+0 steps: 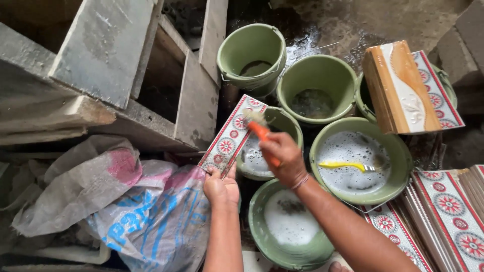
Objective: The person scrubs a rectangular ceramic tile with a white cloth, then uses a yellow brush and an orange scraper to clean the surface. The person rinses the tile in a bucket of soapy water and continues scrubbing with the cloth.
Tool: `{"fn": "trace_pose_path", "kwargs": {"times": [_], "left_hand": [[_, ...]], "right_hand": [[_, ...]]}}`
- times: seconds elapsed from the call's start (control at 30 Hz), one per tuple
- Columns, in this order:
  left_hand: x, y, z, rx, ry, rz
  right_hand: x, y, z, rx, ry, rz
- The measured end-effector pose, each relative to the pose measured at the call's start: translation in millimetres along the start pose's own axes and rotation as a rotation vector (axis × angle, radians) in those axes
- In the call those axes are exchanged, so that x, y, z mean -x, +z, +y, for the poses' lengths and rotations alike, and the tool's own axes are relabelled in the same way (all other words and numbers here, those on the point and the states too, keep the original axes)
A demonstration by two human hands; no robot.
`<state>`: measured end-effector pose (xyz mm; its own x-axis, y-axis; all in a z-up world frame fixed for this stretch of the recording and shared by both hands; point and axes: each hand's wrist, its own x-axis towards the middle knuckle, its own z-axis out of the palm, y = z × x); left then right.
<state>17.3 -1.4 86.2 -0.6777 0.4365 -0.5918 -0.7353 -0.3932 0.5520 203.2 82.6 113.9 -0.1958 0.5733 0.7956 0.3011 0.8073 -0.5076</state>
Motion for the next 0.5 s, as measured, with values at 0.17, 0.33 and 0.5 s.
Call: {"fn": "trace_pose_path", "kwargs": {"times": [0.17, 0.33, 0.5], "left_hand": [[-41, -19, -5, 0.011, 0.001, 0.031], [11, 0, 20, 0.000, 0.004, 0.039], [20, 10, -3, -0.462, 0.349, -0.220]], "right_hand": [[36, 16, -40, -0.169, 0.002, -0.052], [-16, -4, -8, -0.201, 0.110, 0.028], [-31, -15, -31, -0.075, 0.107, -0.039]]}}
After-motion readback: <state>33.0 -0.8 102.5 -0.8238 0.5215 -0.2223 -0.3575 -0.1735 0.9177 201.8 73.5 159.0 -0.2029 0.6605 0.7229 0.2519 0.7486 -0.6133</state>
